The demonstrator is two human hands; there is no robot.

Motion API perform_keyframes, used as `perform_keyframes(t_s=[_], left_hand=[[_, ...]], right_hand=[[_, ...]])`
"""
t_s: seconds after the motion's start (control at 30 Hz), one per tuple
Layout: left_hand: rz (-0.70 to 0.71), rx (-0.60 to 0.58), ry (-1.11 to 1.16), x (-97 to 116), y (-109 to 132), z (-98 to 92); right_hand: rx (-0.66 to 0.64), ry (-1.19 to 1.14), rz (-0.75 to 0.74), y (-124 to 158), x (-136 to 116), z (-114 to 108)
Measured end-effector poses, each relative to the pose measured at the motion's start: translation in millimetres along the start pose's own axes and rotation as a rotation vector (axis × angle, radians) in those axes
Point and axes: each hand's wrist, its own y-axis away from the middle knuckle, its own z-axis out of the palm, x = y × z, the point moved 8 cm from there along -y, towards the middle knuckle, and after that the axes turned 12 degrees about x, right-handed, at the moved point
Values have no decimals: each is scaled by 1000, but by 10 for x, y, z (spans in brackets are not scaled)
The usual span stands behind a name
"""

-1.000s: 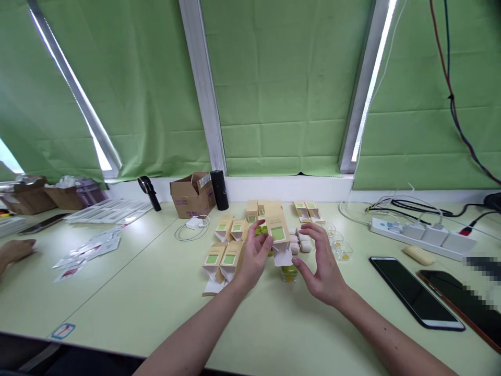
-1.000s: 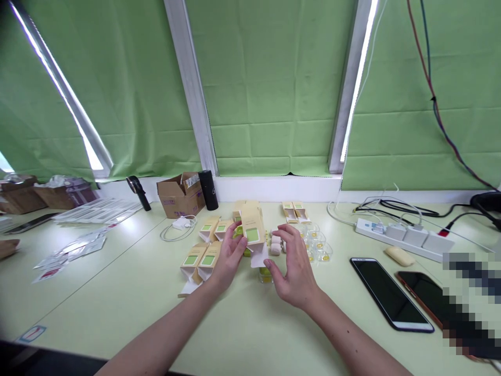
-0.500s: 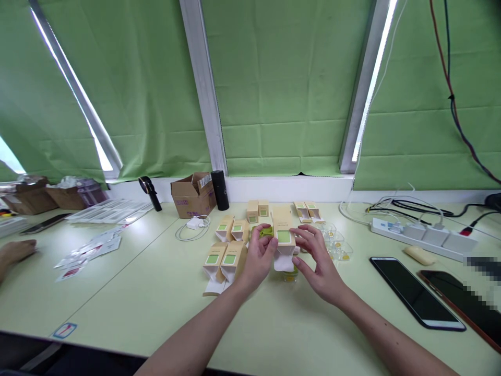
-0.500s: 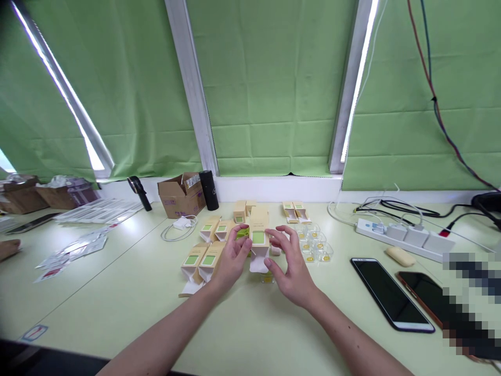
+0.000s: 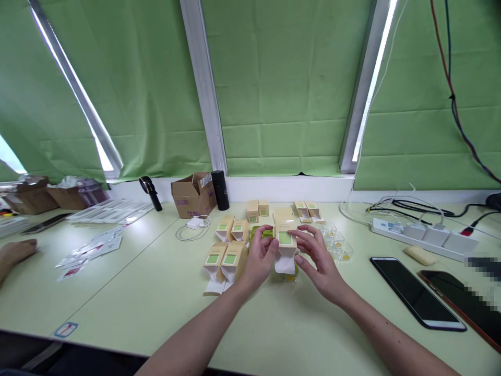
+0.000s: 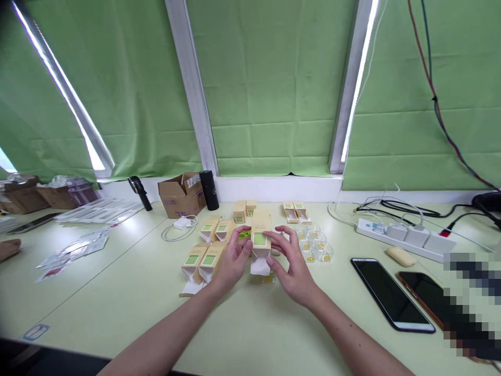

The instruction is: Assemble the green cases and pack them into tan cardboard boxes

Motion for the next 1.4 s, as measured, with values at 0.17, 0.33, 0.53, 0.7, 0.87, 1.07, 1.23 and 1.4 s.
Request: perform_keyframes(t_s=[0.17,0.33,0.53,0.7,0.87,1.07,1.23,1.4], left_hand=[[25,1,-13,-22,7,-18],[147,28,-55,63,30,-83],[335,-35,-200,200,112,-64],[372,-68,-276,182,119,-42],[339,-47,-190,139,81,-61],[327,-31,-129,118,65,-65],[319,-17,-135,114,62,-65],[310,23,-140,93,45,-76]], right_hand=[[-3,-33,13,-11,11,-12],[10,-61,15,-30,20,-34],[-10,-119,42,-23,61,-31],[-13,-115,48,-25,53,-31],[-8,-104,45,-30,42,-28],[-7,-87,25,-33,34,-28],[1,-72,28,-35,33,-25],[13,-50,14,-34,28,-28]])
